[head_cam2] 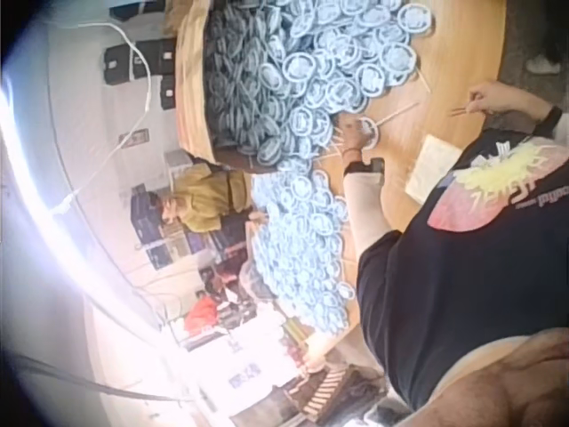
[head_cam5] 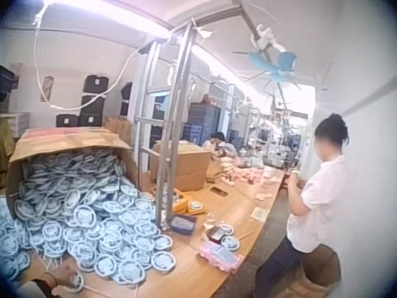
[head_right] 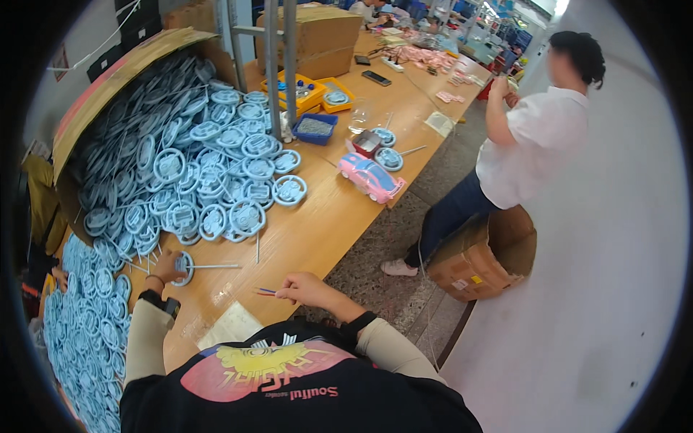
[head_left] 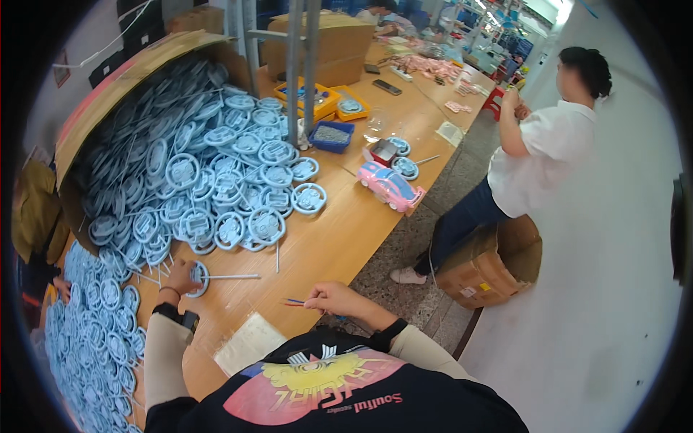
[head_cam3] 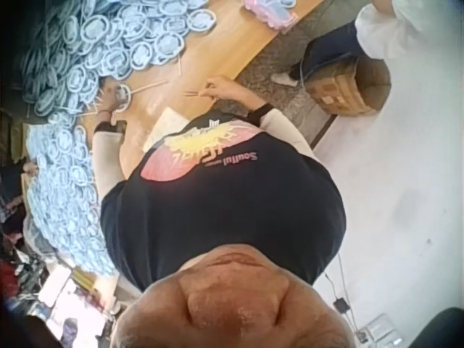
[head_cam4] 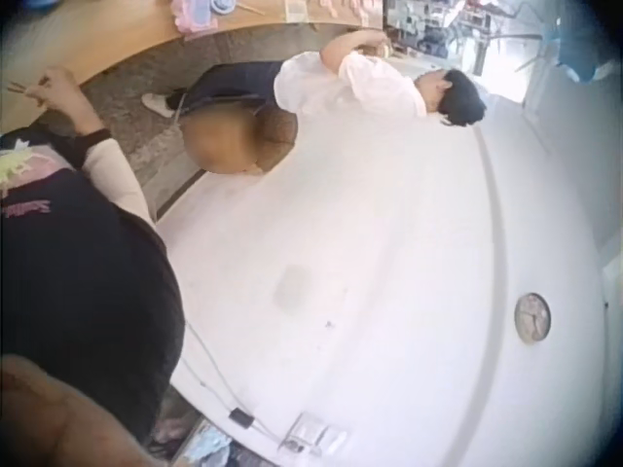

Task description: The person sits at a table in a workshop and assembles light blue plastic components. They pick up a circular plastic piece, insert a small rectangular part into its center, and then attach a white plastic stick. The person repeats this process for multiple units, placing the finished items on the table.

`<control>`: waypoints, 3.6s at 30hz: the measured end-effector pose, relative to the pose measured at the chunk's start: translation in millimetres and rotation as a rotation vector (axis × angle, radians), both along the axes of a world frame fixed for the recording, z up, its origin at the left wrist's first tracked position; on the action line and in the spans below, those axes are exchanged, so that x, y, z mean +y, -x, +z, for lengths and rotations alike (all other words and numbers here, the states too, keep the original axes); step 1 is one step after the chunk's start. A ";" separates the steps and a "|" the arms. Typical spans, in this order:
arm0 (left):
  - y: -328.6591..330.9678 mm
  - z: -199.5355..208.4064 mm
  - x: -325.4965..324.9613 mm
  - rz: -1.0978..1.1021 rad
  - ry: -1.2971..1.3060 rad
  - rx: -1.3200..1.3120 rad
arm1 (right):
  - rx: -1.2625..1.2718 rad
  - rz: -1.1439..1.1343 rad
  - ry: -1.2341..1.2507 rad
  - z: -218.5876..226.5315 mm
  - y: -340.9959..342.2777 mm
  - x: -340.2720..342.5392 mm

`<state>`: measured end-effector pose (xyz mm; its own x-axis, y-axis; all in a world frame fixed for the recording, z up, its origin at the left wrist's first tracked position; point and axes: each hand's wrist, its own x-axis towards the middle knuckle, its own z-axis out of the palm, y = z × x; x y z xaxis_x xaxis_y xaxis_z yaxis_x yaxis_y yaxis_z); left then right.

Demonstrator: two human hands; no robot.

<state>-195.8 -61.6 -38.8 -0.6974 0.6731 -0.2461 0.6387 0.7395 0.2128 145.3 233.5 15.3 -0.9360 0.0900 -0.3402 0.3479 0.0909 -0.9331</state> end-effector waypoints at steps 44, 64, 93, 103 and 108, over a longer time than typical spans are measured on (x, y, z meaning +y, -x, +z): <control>-215.7 48.3 97.3 0.465 -1.040 -1.239 | 0.036 -0.043 -0.224 19.4 1.6 -10.0; -209.5 70.8 95.6 0.366 -1.070 -1.407 | 0.093 -0.081 -0.066 35.1 5.8 -3.1; -102.4 86.1 -153.7 0.919 -2.142 -0.335 | 0.004 0.076 0.030 1.8 21.0 -27.6; -28.6 29.5 48.7 0.375 -0.942 -0.371 | -0.001 -0.076 0.026 8.1 7.5 -28.7; -98.0 33.7 216.5 0.022 -0.458 0.168 | 0.033 -0.214 0.097 4.3 -17.6 -5.4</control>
<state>-97.8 154.9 -5.1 -0.7174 0.6705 0.1892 0.6774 0.6078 0.4144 162.8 228.0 19.6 -0.9098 0.2558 -0.3269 0.3192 -0.0721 -0.9449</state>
